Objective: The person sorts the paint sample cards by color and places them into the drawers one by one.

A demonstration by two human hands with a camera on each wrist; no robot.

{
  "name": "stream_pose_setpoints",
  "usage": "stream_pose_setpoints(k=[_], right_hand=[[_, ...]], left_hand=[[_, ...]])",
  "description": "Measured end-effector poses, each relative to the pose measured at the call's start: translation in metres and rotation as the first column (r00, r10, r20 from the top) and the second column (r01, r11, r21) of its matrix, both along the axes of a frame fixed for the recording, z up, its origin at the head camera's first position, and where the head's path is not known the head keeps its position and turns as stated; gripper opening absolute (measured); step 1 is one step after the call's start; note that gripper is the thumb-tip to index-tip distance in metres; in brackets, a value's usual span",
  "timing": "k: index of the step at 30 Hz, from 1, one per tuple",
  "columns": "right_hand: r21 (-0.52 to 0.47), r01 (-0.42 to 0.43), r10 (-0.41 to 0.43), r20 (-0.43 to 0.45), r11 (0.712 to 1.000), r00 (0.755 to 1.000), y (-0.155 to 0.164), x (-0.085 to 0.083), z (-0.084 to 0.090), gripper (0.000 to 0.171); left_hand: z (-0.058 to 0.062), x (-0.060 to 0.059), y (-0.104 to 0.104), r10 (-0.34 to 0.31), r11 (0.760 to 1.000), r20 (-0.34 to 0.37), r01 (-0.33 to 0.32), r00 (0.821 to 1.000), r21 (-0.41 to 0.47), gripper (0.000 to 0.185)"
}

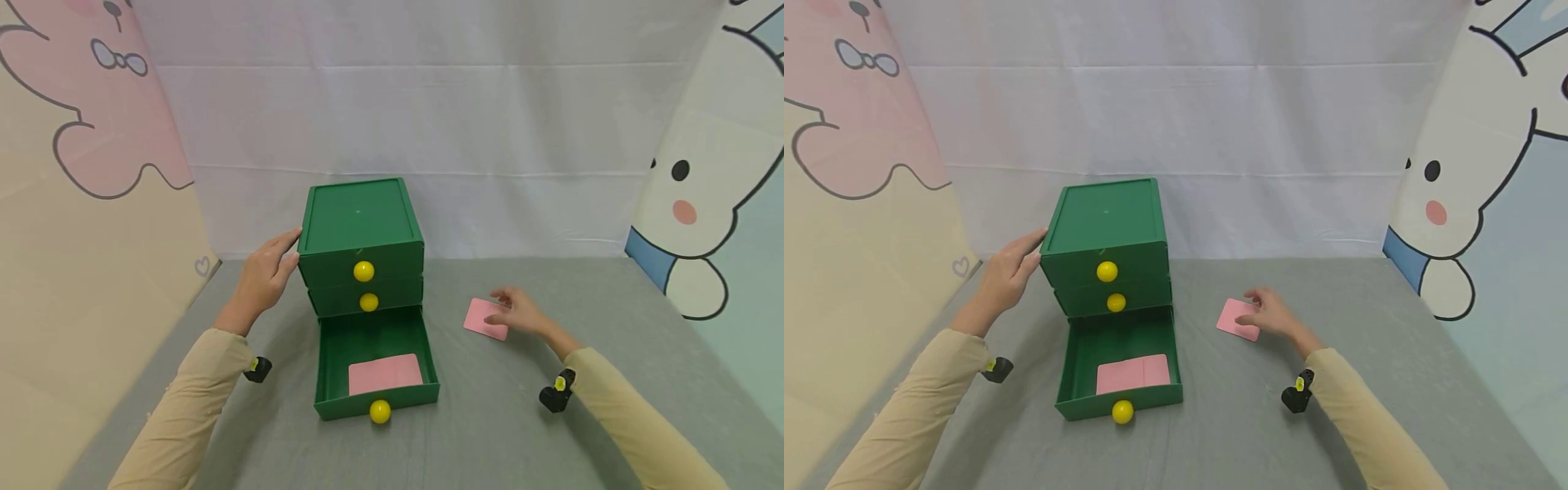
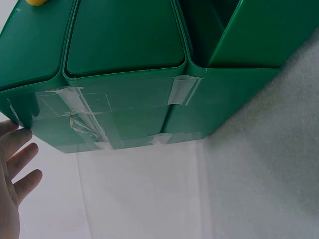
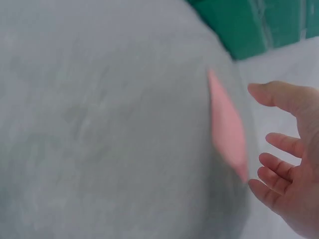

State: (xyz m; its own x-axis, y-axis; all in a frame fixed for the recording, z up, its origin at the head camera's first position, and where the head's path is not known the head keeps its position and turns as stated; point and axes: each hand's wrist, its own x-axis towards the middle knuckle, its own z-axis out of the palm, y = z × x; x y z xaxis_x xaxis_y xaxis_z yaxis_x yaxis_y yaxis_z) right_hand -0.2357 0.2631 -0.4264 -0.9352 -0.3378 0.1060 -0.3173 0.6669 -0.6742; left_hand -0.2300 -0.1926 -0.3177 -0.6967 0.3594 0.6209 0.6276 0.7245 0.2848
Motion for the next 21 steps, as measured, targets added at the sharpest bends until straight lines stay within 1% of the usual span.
stream_pose_setpoints(k=[6, 8, 11, 13, 15, 17, 21], right_hand=[[0.131, 0.01, -0.006, -0.036, 0.991, 0.999, 0.007, -0.005, -0.009, 0.065], [0.182, 0.006, 0.003, -0.054, 0.983, 0.999, 0.007, -0.006, -0.011, 0.064], [0.232, 0.005, 0.012, -0.068, 0.973, 0.998, 0.007, -0.008, -0.012, 0.062], [0.243, 0.007, 0.009, -0.066, 0.97, 0.998, 0.006, -0.01, -0.012, 0.059], [0.227, 0.011, 0.002, -0.057, 0.974, 0.998, 0.006, -0.011, -0.011, 0.057], [0.199, 0.012, -0.004, -0.04, 0.98, 0.999, 0.007, -0.012, -0.01, 0.052], [0.121, 0.031, -0.034, 0.027, 0.992, 0.999, 0.01, -0.011, -0.004, 0.037]], left_hand=[[0.001, 0.0, 0.0, 0.005, 1.0, 0.002, -0.005, 1.0, -0.006, 0.046], [0.001, 0.0, 0.0, 0.004, 1.0, 0.001, -0.004, 1.0, -0.006, 0.046], [0.001, 0.001, 0.0, -0.002, 1.0, -0.001, 0.002, 1.0, -0.001, 0.046], [0.001, 0.0, 0.0, -0.005, 1.0, 0.001, 0.005, 1.0, 0.003, 0.046], [0.0, 0.0, 0.0, -0.005, 1.0, 0.003, 0.005, 1.0, 0.004, 0.046], [0.0, -0.001, 0.0, -0.003, 1.0, 0.005, 0.003, 1.0, 0.003, 0.046], [0.001, -0.001, 0.0, 0.006, 1.0, 0.006, -0.006, 1.0, -0.008, 0.047]])
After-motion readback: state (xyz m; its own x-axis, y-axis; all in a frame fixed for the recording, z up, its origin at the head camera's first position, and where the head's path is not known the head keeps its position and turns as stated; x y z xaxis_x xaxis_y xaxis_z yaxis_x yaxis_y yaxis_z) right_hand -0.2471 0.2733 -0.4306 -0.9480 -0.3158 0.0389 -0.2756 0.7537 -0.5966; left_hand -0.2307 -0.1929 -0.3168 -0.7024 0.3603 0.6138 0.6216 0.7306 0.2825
